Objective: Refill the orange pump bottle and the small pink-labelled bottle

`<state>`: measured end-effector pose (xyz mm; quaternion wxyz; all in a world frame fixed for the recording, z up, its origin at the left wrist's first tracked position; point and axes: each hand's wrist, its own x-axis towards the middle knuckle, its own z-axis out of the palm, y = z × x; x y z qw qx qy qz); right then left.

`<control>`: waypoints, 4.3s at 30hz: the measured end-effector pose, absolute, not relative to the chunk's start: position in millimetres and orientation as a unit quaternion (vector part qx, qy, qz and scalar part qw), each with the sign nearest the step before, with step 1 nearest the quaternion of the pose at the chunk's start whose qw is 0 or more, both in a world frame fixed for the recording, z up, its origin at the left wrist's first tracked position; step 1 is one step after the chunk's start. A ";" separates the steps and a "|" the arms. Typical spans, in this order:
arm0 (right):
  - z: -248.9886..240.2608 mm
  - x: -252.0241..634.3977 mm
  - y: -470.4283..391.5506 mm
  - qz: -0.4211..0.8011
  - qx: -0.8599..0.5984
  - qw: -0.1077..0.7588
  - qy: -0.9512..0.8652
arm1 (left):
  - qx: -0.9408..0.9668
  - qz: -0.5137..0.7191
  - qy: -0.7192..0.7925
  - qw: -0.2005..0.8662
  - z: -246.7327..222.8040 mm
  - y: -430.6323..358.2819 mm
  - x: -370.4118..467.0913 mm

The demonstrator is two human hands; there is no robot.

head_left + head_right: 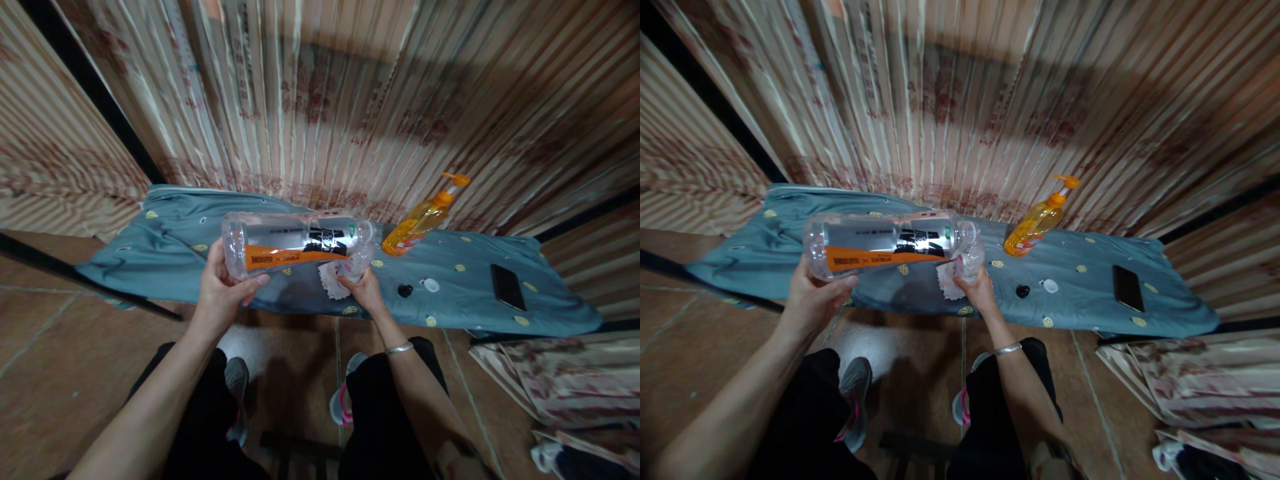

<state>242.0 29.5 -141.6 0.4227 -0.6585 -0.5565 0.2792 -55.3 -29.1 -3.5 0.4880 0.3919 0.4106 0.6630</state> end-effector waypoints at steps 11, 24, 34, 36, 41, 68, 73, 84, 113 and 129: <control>-144.6 241.9 30.6 0.275 -0.670 0.423 -0.545 | 0.394 0.657 0.420 0.487 -6.8 -29.0 -57.8; -146.0 242.6 31.5 0.277 -0.666 0.418 -0.552 | 0.395 0.663 0.411 0.484 -4.6 -29.4 -56.0; -147.4 242.4 31.4 0.272 -0.666 0.416 -0.557 | 0.396 0.660 0.415 0.486 -5.3 -29.2 -56.5; -148.4 242.8 31.4 0.274 -0.664 0.419 -0.556 | 0.398 0.658 0.415 0.486 -5.9 -28.8 -56.8; -150.7 244.3 31.9 0.268 -0.663 0.422 -0.558 | 0.395 0.660 0.415 0.486 -4.5 -29.0 -55.7; -146.6 243.0 31.7 0.267 -0.667 0.424 -0.551 | 0.386 0.662 0.423 0.483 -8.7 -25.7 -57.5; -147.4 243.8 31.6 0.270 -0.665 0.425 -0.551 | 0.399 0.656 0.420 0.483 -9.6 -26.7 -58.3; -144.8 242.4 31.7 0.272 -0.668 0.417 -0.553 | 0.396 0.654 0.421 0.489 -7.4 -27.3 -58.0; -148.4 243.9 31.2 0.272 -0.666 0.421 -0.553 | 0.393 0.658 0.422 0.484 -5.7 -27.8 -56.7; -144.7 242.5 30.6 0.273 -0.660 0.422 -0.558 | 0.397 0.664 0.415 0.478 -6.4 -28.0 -56.1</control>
